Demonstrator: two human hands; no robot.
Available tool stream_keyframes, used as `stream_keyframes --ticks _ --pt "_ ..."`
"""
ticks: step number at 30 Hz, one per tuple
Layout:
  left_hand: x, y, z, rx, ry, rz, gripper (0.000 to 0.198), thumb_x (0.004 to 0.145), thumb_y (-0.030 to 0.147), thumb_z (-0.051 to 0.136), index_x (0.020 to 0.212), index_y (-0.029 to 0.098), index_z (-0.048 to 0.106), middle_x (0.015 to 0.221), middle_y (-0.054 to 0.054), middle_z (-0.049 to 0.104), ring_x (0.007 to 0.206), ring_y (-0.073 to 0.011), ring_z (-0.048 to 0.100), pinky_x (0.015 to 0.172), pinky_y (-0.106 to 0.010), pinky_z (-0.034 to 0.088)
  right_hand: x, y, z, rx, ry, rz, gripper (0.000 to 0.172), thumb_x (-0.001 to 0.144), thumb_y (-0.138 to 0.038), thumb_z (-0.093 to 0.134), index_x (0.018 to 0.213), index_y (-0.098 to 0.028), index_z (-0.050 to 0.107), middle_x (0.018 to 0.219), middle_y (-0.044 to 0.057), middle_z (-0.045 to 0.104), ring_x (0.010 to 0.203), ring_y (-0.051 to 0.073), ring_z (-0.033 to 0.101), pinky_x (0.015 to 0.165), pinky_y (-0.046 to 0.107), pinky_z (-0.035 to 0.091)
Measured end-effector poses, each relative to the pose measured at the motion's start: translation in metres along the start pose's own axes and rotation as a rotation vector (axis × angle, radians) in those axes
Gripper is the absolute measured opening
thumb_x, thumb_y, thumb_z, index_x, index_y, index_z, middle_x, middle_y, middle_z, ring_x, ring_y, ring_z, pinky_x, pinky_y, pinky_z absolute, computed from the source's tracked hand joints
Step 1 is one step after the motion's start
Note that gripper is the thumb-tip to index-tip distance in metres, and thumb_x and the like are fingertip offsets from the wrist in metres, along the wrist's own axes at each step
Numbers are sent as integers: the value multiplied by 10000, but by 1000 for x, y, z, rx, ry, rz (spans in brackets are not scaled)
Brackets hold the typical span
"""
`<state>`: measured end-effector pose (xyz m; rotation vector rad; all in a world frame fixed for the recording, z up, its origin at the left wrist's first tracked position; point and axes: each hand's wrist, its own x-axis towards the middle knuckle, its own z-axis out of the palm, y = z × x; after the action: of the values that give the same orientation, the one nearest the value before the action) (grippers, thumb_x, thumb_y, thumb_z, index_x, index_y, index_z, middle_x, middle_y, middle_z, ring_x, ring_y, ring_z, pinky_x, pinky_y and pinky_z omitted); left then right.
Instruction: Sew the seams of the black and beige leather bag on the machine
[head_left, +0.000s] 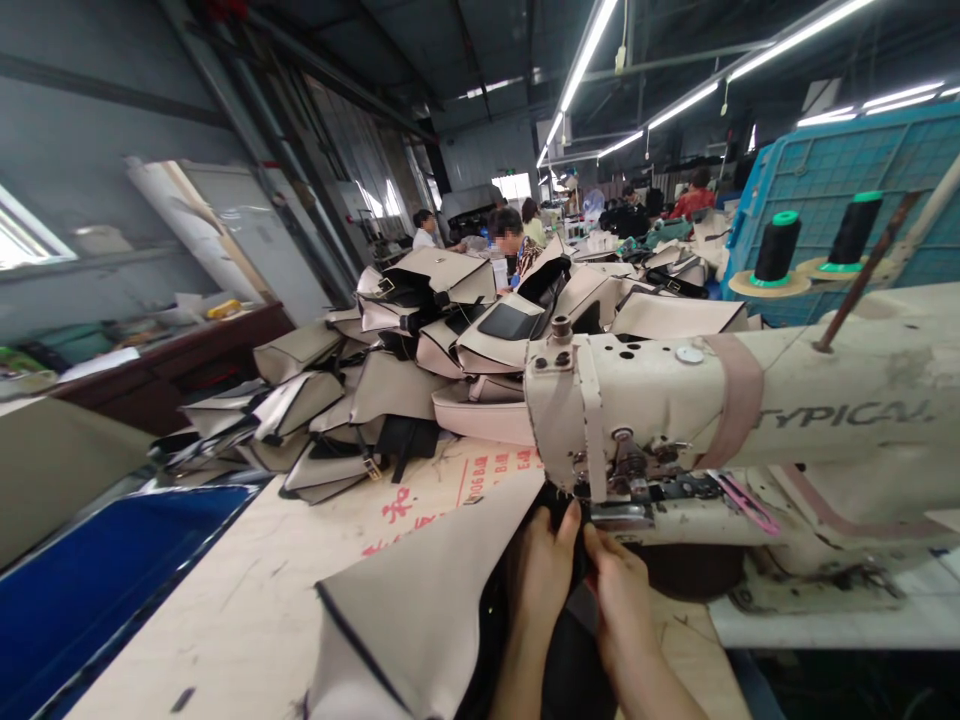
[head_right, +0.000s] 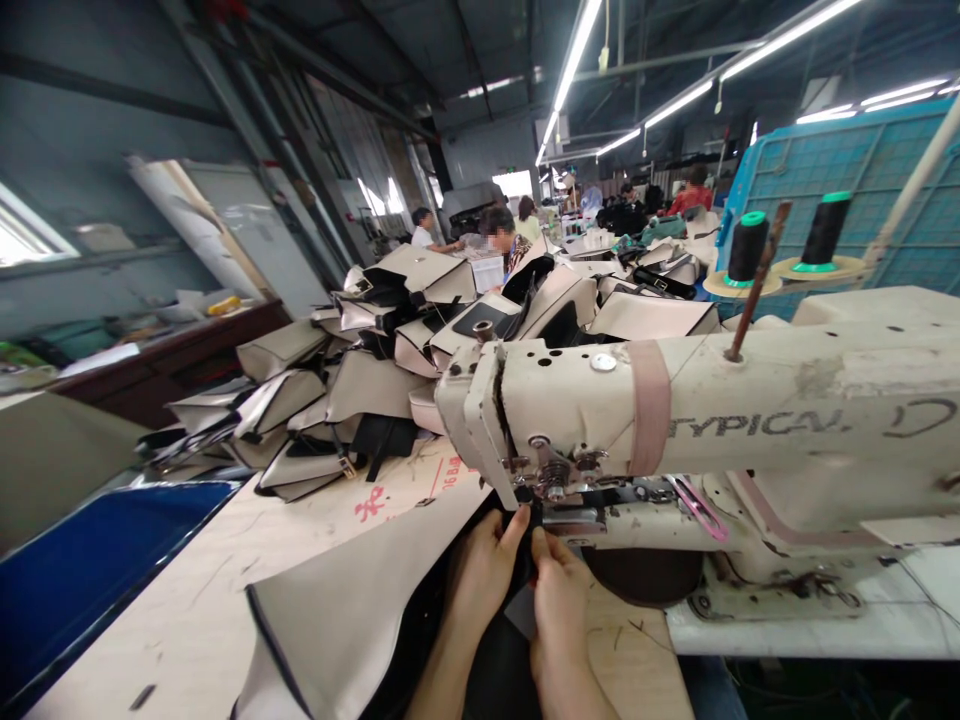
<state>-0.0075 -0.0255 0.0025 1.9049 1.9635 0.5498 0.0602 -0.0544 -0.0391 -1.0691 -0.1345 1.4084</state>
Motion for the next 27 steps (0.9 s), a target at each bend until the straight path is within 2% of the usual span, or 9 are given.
stream_keyframes --ticks 3,9,17,23,27 --pt "-1 0 -2 -18 -11 -7 440 867 502 344 670 158 533 610 -34 557 565 -153 499 511 -238 262 -2 -3 0 -21 3 3 545 522 -459 741 933 -112 656 776 41 652 683 143 542 546 206 375" --pt "0 -2 -6 -96 -86 9 376 841 470 392 653 161 495 583 -1 510 550 -139 464 509 -234 260 0 -1 -2 -6 -1 1 578 509 -470 748 943 -102 647 737 34 646 599 120 512 495 196 336" --pt "4 -3 0 -91 -41 -35 372 826 461 420 613 160 472 550 13 448 519 -119 391 498 -237 206 3 1 -2 -73 25 -51 511 520 -495 738 847 -109 665 715 32 633 614 131 516 496 205 344" --pt "6 -3 -1 -96 -31 -43 370 822 451 423 589 165 438 524 23 421 507 -114 376 498 -242 190 4 -1 -2 -117 66 -60 472 513 -493 745 779 -110 668 484 -25 490 537 111 442 479 205 312" --pt "5 -3 1 -99 -22 -45 372 822 463 417 594 169 428 521 27 416 504 -113 372 494 -240 187 3 -3 -2 -129 80 -74 461 512 -490 739 761 -110 661 498 -26 488 487 85 374 451 202 271"
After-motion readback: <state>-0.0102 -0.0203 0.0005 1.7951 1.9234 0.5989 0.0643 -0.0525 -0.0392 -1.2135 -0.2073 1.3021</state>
